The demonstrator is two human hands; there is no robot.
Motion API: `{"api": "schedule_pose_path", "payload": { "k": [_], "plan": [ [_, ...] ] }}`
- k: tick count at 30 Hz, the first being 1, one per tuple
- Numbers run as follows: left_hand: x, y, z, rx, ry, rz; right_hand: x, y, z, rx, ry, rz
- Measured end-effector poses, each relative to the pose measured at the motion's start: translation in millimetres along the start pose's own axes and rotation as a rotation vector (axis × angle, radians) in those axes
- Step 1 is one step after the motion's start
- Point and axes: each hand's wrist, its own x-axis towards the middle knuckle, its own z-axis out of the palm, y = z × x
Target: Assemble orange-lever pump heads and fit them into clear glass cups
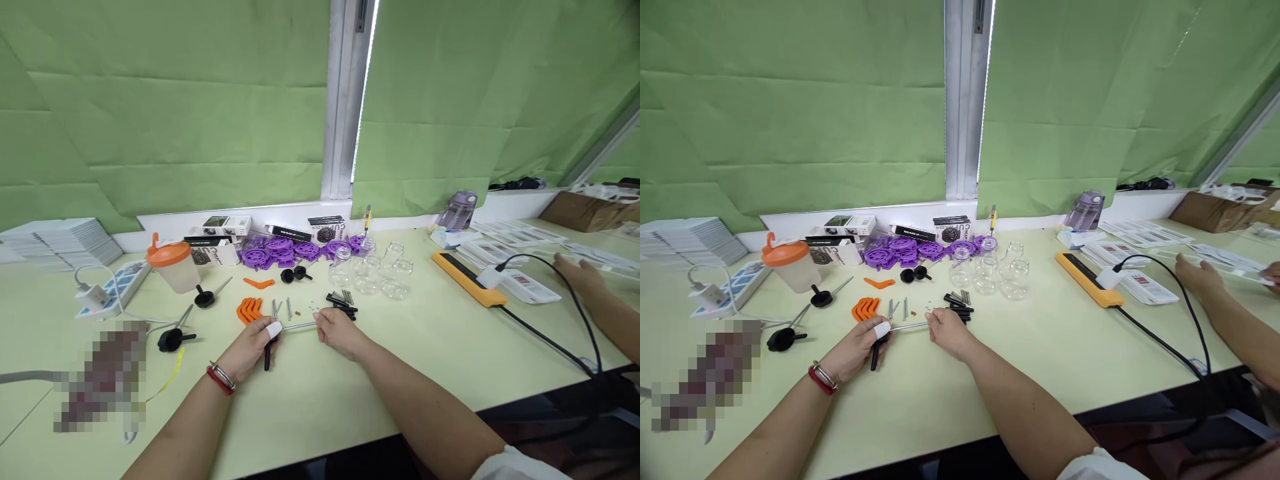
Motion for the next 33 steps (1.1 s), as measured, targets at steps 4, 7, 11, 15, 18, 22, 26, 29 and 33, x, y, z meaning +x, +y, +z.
{"api": "schedule_pose_path", "payload": {
  "k": [4, 7, 11, 15, 18, 22, 26, 29, 33],
  "plan": [
    [0.3, -0.6, -0.2, -0.005, 0.005, 0.001, 1.2, 0.7, 0.0, 0.051, -0.003, -0.006],
    [1.7, -2.3, -1.5, -0.005, 0.01, 0.006, 1.4, -0.4, -2.0, 0.085, 0.005, 0.017],
    [2.7, -4.2, -3.3, 0.004, -0.003, 0.006, -1.1, -5.5, -10.5, 0.114, 0.008, 0.015],
    [2.6, -4.5, -3.7, 0.0, 0.001, 0.014, -3.6, -8.0, -18.1, 0.072, -0.015, -0.055],
    [2.2, -4.2, -3.5, -0.003, -0.003, 0.013, -3.0, -7.0, -17.7, 0.068, -0.022, -0.061],
    [1.8, -3.6, -2.9, 0.009, -0.007, 0.01, -1.5, -6.0, -14.4, 0.108, -0.04, -0.018],
    [0.8, -1.6, -1.6, 0.021, -0.01, 0.0, -0.8, -4.1, -13.2, 0.117, -0.051, 0.008],
    [-0.1, 0.3, -0.6, 0.008, -0.007, -0.002, -0.5, -2.3, -12.3, 0.11, -0.06, 0.024],
    [0.0, 0.9, -0.1, -0.006, 0.003, 0.001, -1.5, -4.6, -10.5, 0.134, -0.073, 0.051]
  ]
}}
